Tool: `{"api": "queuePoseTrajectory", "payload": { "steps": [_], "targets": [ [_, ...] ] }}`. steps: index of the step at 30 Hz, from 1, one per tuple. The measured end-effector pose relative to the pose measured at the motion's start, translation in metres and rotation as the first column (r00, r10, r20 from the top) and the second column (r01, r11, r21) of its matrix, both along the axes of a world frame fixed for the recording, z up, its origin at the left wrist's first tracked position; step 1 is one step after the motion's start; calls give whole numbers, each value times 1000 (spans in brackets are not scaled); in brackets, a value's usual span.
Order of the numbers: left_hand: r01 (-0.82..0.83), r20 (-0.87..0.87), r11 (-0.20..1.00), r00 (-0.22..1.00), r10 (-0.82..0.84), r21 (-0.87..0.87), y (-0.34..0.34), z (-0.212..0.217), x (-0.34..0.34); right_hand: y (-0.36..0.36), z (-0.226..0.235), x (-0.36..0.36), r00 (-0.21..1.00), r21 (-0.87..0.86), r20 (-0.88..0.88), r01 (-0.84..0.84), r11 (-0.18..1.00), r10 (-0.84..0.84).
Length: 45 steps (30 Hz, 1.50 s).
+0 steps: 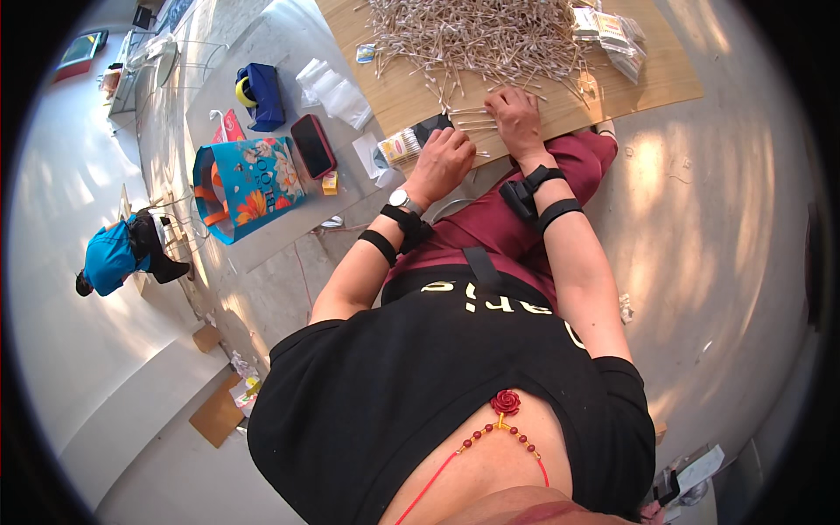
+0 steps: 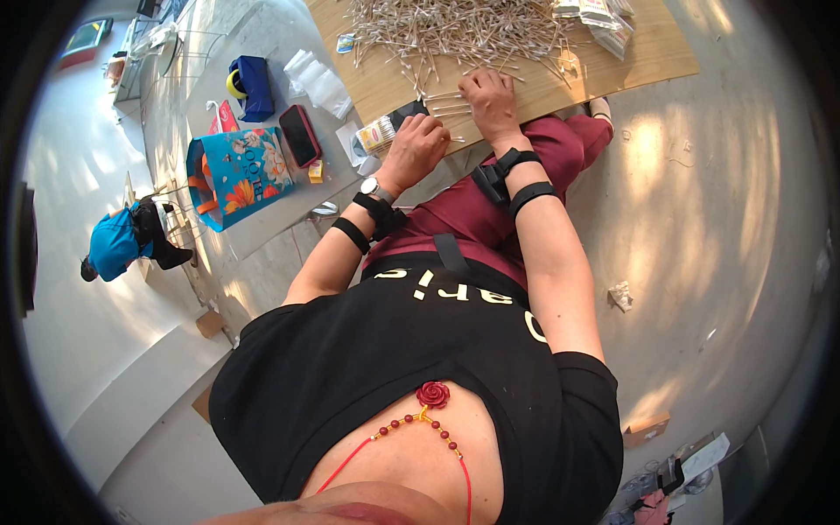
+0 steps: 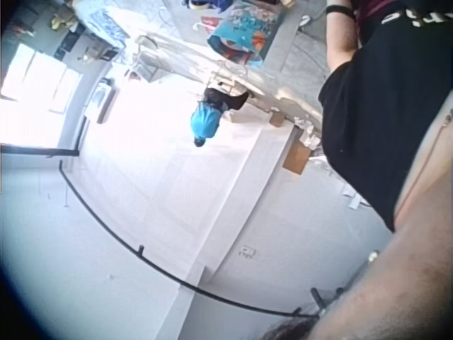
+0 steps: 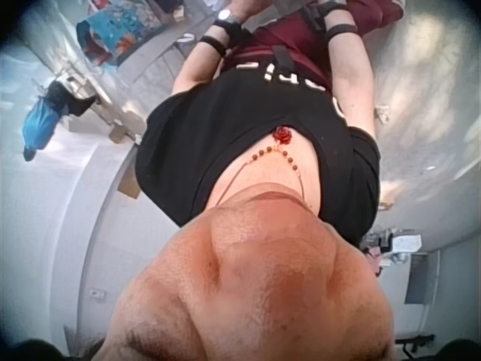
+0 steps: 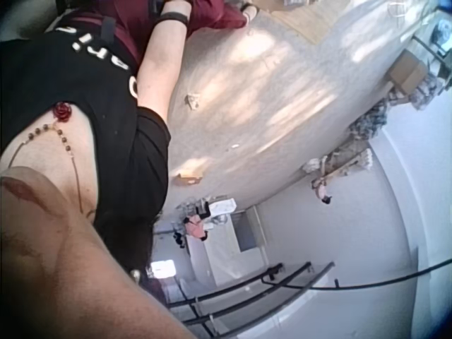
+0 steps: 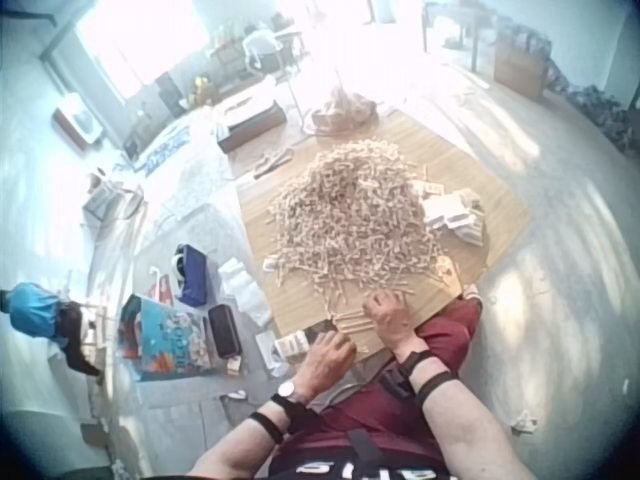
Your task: The person places short thin strips side-by-side onto a small dark rectangular plate on a wooden surface.
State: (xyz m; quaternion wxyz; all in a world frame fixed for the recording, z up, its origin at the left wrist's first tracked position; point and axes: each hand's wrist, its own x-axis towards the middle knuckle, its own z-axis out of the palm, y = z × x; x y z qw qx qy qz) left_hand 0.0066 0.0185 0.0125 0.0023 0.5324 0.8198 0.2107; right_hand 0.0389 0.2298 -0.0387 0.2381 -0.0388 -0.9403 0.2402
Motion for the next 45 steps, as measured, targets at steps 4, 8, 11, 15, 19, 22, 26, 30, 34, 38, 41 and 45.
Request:
{"api": "queuePoseTrajectory", "payload": {
  "steps": [4,8,11,15,19,22,26,30,34,38,41,45],
  "targets": [
    [-16,-7,999,1000,16,30,0,-6,2,-1,3,2,1000,9,-22,-2,1000,3],
    [-53,-19,997,998,54,60,5,-10,-5,-1,3,6,999,-43,-25,21,999,-22],
    [-84,11,994,996,84,66,9,-12,-8,-2,6,9,997,-64,-40,58,996,-61],
    [-107,39,989,994,103,104,16,-15,-10,-3,7,14,991,-92,-33,127,988,-131],
    [-244,137,958,965,224,153,8,-9,-5,-3,15,23,990,-117,32,139,983,-137],
    [-293,168,946,948,269,139,-6,-6,-5,-5,20,30,993,-158,62,113,981,-104],
    [-305,176,947,943,284,104,-17,-9,-9,-8,25,37,991,-176,129,-22,984,45],
    [-314,198,945,936,291,94,-19,-12,-10,-14,30,42,978,-100,161,-121,988,136],
    [-325,195,944,930,311,47,-18,-15,-9,-13,24,43,977,-56,168,-124,991,132],
    [-327,193,943,931,310,62,-17,-19,-9,-14,23,43,974,-61,167,-145,988,154],
    [-340,197,938,926,322,67,-16,-21,-10,-13,24,44,974,-56,167,-147,988,154],
    [-349,188,935,924,333,64,-15,-20,-13,-14,26,45,966,-43,199,-159,986,164]
  ]
}}
